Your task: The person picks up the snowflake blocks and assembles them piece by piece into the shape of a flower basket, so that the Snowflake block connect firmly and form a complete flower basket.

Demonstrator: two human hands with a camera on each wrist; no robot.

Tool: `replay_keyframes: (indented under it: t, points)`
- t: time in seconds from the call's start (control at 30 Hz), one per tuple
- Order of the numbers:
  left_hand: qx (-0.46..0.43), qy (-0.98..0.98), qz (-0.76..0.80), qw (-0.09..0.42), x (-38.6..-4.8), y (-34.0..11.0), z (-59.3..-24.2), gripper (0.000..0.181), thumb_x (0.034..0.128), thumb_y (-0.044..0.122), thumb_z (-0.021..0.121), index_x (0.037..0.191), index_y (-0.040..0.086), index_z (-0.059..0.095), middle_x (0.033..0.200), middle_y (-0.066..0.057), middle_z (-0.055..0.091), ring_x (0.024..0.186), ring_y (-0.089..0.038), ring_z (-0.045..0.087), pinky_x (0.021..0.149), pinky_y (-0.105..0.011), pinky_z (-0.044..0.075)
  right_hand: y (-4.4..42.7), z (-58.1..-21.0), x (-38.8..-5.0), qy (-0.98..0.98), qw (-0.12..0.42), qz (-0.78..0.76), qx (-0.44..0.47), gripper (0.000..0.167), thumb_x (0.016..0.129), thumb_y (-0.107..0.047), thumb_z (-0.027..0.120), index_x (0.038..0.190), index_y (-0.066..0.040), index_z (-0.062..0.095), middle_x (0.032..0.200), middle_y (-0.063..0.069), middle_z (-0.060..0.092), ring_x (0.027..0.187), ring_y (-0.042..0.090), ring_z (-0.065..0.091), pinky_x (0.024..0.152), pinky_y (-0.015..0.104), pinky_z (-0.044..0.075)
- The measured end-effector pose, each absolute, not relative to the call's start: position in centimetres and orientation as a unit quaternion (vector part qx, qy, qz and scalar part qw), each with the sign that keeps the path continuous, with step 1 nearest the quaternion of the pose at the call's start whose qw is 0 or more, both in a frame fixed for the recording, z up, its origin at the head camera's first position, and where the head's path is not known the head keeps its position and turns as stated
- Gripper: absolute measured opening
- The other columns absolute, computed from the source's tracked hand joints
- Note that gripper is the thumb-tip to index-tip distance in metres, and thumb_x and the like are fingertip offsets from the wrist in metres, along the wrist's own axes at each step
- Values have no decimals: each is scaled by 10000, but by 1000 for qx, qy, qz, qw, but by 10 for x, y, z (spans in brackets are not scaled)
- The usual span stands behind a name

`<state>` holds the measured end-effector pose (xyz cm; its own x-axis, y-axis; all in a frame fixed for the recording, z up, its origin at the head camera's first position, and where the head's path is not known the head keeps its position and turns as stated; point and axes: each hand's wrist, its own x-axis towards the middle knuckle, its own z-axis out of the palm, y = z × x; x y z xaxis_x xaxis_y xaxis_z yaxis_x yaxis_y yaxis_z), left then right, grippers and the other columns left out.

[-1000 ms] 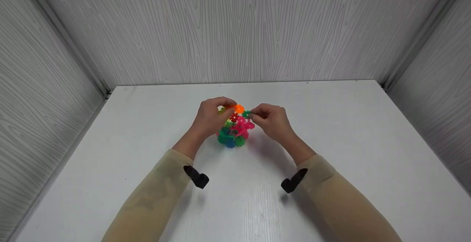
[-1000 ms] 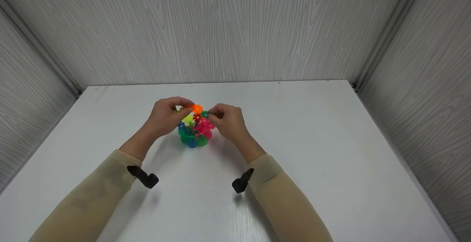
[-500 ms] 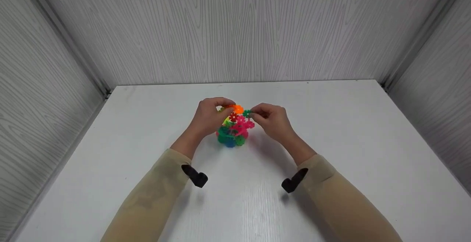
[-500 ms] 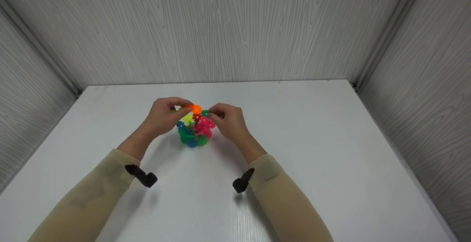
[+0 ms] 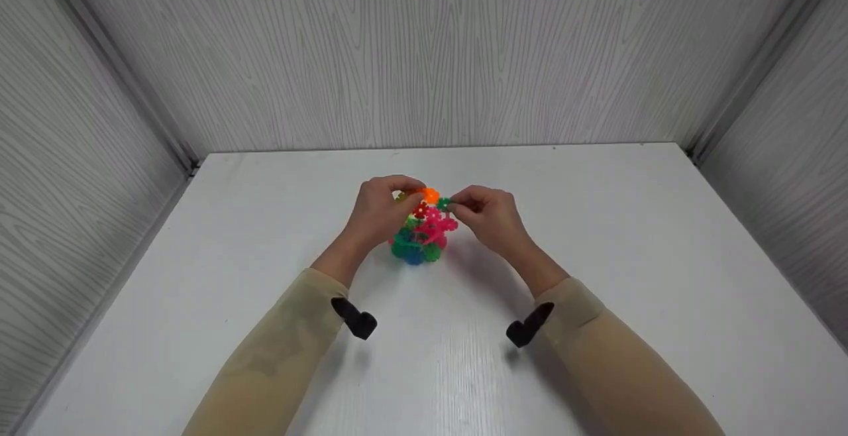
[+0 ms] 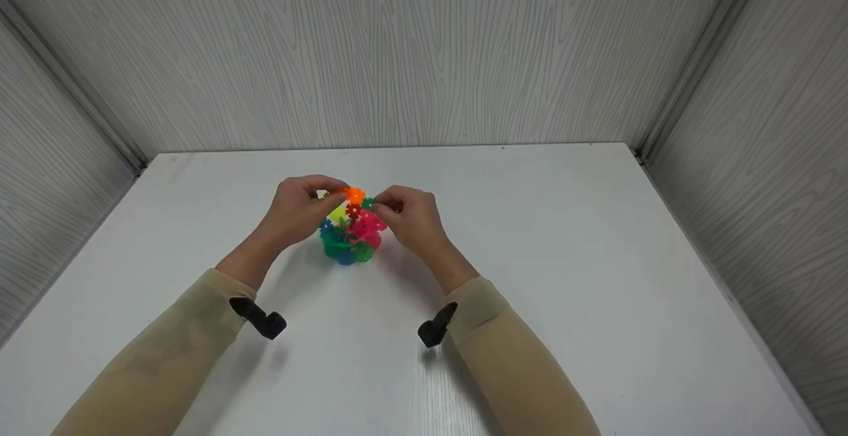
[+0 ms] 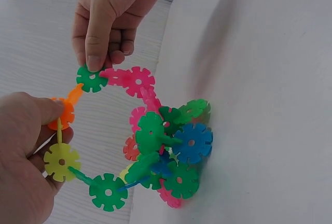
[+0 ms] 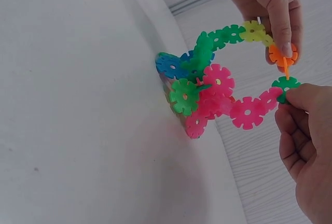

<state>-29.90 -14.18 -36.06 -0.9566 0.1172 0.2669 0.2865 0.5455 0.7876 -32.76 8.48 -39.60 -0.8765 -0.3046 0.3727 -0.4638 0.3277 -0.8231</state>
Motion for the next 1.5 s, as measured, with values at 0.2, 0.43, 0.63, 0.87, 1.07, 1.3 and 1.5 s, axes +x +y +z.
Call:
replay_keyframes:
  t: [0.2, 0.43, 0.63, 0.87, 1.07, 1.3, 1.5]
  points:
    - [-109, -874, -469, 61, -300, -144, -359, 228, 1015, 186, 745, 1226, 112, 785, 1229, -16, 733, 1247, -224, 597, 1011, -359, 566, 83, -394, -326, -813, 71, 531, 231, 70, 997, -136, 763, 999, -101, 823, 894, -4, 768, 764, 224, 646, 699, 273, 588]
    - [-97, -874, -474, 47, -303, -145, -359, 238, 1004, 176, 760, 1235, 126, 790, 1250, -14, 722, 1252, -222, 592, 988, -325, 576, 81, -392, -326, -815, 68, 525, 237, 73, 996, -144, 768, 991, -108, 832, 889, -8, 773, 759, 217, 654, 697, 269, 589]
    - [-99, -872, -476, 50, -303, -144, -360, 211, 1004, 163, 757, 1205, 117, 801, 1225, -12, 726, 1235, -218, 591, 978, -322, 575, 79, -392, -326, -809, 64, 533, 240, 71, 988, -145, 779, 986, -104, 836, 936, 116, 786, 757, 226, 655, 690, 261, 581]
    - [-89, -871, -481, 41, -304, -144, -360, 209, 997, 168, 764, 1200, 140, 805, 1226, 10, 723, 1251, -204, 584, 972, -318, 580, 80, -396, -328, -798, 66, 544, 251, 69, 983, -147, 785, 976, -95, 830, 923, 145, 775, 741, 220, 640, 672, 259, 559]
    - [-121, -866, -483, 44, -302, -155, -360, 306, 977, 231, 797, 1270, 145, 776, 1282, 13, 723, 1196, -224, 617, 968, -332, 573, 83, -396, -328, -803, 64, 536, 252, 79, 990, -165, 780, 1014, -106, 827, 960, 129, 779, 773, 237, 656, 706, 265, 581]
    - [-130, -870, -473, 57, -298, -184, -371, 342, 983, 210, 744, 1317, 141, 744, 1338, -58, 706, 1230, -246, 587, 1020, -412, 516, 94, -395, -329, -807, 63, 536, 238, 89, 995, -165, 773, 1043, -107, 822, 953, 33, 779, 832, 291, 684, 741, 263, 592]
    - [-136, -867, -478, 27, -297, -189, -383, 265, 1022, 236, 732, 1261, 135, 779, 1217, -7, 756, 1171, -223, 635, 988, -393, 523, 103, -394, -328, -807, 59, 537, 236, 105, 1006, -172, 760, 1059, -101, 816, 952, 40, 769, 846, 340, 669, 739, 254, 580]
